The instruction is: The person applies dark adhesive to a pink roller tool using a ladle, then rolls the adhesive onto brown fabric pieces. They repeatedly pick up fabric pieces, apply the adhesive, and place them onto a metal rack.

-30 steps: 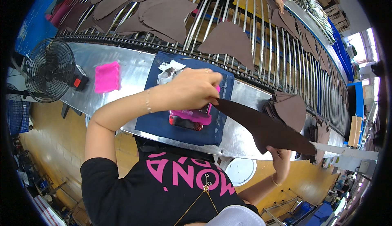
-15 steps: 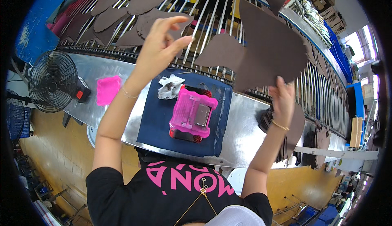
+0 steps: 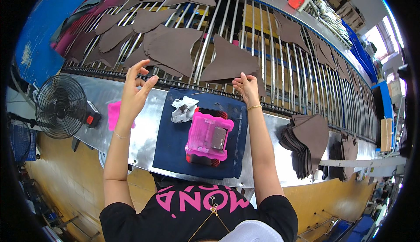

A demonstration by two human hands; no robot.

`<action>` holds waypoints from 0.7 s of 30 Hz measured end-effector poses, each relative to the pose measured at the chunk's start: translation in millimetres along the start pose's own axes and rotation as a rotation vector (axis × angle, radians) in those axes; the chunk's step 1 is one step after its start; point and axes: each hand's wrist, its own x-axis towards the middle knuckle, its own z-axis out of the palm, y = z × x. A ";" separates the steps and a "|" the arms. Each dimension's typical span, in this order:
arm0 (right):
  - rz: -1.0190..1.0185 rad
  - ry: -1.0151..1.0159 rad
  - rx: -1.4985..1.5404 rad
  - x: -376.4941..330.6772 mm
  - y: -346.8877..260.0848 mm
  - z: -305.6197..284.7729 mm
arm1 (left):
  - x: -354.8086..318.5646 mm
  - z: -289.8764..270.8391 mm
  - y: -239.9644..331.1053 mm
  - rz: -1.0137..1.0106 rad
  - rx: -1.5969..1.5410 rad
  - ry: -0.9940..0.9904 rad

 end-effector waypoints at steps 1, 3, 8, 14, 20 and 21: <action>-0.037 -0.003 -0.022 -13.3 -7.7 -7.2 | 0.9 2.6 -4.0 0.007 -0.019 -0.008; -0.120 0.009 -0.062 -41.6 -26.7 -35.1 | 4.5 10.1 -6.5 0.011 -0.050 -0.025; -0.474 0.491 -0.423 -135.2 -87.9 -172.6 | 4.3 31.5 3.1 -0.001 -0.124 -0.089; -0.044 1.303 -1.366 -224.0 -85.1 -345.5 | 7.0 58.7 10.1 0.027 -0.117 -0.204; -0.002 1.272 -1.423 -236.6 -87.0 -335.9 | 2.1 69.9 17.9 0.039 -0.101 -0.244; -0.012 1.281 -1.482 -236.3 -88.2 -329.5 | 0.2 69.2 20.3 0.036 -0.106 -0.250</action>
